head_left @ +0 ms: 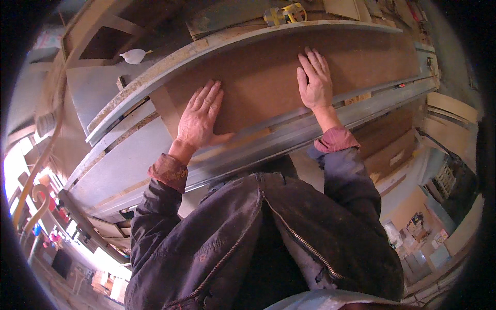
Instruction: The person assembles wooden parts by selecting pieces, applying glue, and joining them. They use a hammer to tap a small piece into place and align larger boards on a workbench.
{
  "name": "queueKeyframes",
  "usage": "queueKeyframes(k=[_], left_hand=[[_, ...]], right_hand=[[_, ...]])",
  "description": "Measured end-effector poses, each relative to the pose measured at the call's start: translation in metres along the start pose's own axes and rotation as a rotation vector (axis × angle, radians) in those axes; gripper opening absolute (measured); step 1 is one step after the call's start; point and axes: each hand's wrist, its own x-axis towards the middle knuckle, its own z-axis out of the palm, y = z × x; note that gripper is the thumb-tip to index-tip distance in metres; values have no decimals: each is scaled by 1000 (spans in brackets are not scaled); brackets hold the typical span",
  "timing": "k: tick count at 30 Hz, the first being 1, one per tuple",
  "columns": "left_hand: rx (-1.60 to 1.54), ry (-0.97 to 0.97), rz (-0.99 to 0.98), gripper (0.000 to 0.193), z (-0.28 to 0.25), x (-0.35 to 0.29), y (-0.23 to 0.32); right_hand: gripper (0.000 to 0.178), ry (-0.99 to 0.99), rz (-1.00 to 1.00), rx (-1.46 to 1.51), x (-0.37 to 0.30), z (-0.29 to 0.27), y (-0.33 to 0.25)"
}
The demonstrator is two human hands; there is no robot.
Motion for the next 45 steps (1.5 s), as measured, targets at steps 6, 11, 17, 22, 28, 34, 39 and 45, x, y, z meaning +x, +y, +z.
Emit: queueKeyframes(k=[6,11,17,22,28,34,39,45], left_hand=[[-37,9,7,115,2,7,2],[-40,-4,20,115,4,20,9],[-33,-42,3,113,8,35,19],[-31,-49,6,114,15,53,30],[-40,-43,21,113,23,78,44],[-71,-40,29,111,28,103,60],[-99,-24,43,110,36,123,72],[-83,22,60,110,49,147,87]], right_hand=[[36,-13,3,2,1,-2,10],[37,-11,-7,-13,2,-6,24],[36,-8,-17,-20,2,-11,43],[35,-11,-10,-24,3,-16,65],[35,-21,-1,-7,5,-24,97],[35,-28,0,-30,6,-33,127],[34,-15,0,21,7,-40,153],[35,-19,-10,-4,9,-47,183]])
